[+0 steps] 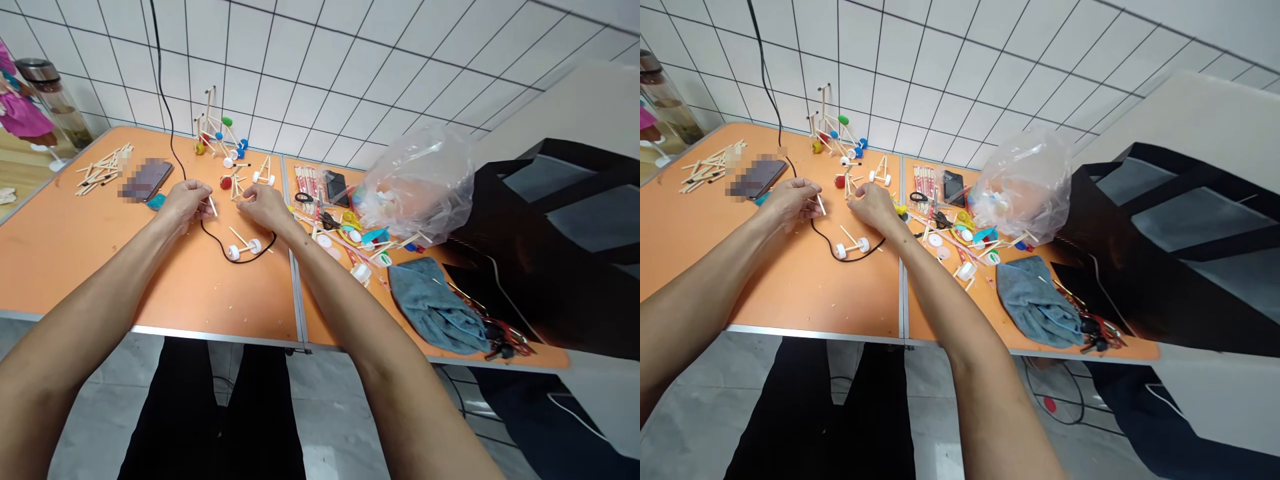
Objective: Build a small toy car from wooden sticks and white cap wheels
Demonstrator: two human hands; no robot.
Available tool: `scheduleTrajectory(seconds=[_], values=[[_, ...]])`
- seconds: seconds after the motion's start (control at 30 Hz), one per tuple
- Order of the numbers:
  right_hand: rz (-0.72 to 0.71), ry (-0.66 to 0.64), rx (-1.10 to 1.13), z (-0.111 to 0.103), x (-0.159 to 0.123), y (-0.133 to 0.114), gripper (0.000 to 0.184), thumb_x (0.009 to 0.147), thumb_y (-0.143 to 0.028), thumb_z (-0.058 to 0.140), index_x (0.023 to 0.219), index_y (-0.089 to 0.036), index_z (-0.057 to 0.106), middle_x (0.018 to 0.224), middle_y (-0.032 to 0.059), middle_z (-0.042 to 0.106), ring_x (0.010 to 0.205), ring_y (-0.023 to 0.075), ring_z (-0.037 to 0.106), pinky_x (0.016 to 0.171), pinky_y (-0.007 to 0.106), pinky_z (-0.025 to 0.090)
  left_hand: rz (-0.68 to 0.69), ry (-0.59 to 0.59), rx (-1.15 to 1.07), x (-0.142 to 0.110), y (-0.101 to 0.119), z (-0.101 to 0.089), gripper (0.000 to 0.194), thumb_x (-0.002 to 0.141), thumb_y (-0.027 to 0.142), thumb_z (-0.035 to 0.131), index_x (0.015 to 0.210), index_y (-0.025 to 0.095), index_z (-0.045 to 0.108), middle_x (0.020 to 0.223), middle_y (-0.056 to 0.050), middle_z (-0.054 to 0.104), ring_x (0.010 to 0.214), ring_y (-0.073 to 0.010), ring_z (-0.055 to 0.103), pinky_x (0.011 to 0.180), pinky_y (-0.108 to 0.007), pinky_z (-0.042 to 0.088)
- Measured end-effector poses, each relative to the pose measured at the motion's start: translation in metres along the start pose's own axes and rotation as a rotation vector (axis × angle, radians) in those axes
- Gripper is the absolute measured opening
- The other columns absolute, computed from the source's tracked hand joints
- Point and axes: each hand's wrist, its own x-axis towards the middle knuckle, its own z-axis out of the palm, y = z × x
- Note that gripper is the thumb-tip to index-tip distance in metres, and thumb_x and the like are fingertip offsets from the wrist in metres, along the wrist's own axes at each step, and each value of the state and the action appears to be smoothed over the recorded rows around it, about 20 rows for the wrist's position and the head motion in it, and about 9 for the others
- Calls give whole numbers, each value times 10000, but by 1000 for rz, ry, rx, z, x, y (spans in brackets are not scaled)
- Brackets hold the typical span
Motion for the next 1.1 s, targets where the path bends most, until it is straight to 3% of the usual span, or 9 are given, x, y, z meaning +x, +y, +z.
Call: scheduleTrajectory(seconds=[0.13, 0.33, 0.5, 0.67, 0.8, 0.93, 1.1], values=[[-30, -52, -20, -17, -32, 8, 353, 1042, -185, 773, 1383, -161, 860, 1244, 111, 884, 1176, 273, 818, 1075, 380, 586, 18, 13, 3, 1, -1, 0, 282, 998, 43, 675, 796, 220, 589, 605, 26, 631, 477, -118, 606, 512, -164, 482], [-81, -274, -1, -32, -85, 14, 351, 1013, -169, 851, 1363, -155, 873, 1155, 79, 893, 1038, 220, 810, 923, 308, 551, 29, -34, 17, -2, -1, 3, 283, 1011, 56, 672, 791, 218, 600, 602, 22, 634, 484, -123, 604, 535, -184, 513], [-164, -319, -103, -24, -87, 16, 367, 983, -114, 838, 1347, -143, 880, 1129, 85, 876, 949, 213, 759, 840, 300, 479, 34, -47, 33, -7, -2, 6, 273, 966, 57, 717, 769, 213, 611, 597, 32, 617, 495, -125, 596, 542, -192, 522], [-230, -305, -152, -19, -82, 25, 238, 1003, -119, 836, 1227, -160, 901, 1167, 112, 882, 1057, 253, 760, 869, 307, 452, 10, -59, 48, -12, 1, 7, 320, 1014, 35, 663, 744, 203, 625, 580, 29, 612, 482, -115, 583, 535, -192, 511], [-243, -234, -92, -18, -83, 33, 178, 1001, -125, 855, 1168, -173, 892, 1151, 102, 878, 1076, 255, 758, 915, 312, 475, 22, -66, 63, -13, -3, 9, 344, 1001, 33, 688, 717, 210, 611, 573, 25, 618, 465, -113, 571, 544, -200, 503], [-256, -46, -6, -13, -82, 43, 208, 1007, -102, 785, 1179, -183, 869, 1193, 108, 865, 1114, 271, 752, 1007, 361, 517, 85, -102, 179, -9, -14, 14, 379, 1015, 82, 709, 674, 223, 623, 548, 6, 611, 467, -126, 556, 496, -206, 399], [-314, 134, 37, 0, -74, 55, 255, 994, -100, 733, 1192, -220, 838, 1223, 115, 830, 1156, 311, 744, 1057, 420, 558, 181, -145, 300, 0, -24, 11, 267, 837, 84, 846, 696, 241, 681, 652, 12, 653, 563, -157, 557, 580, -259, 425]])
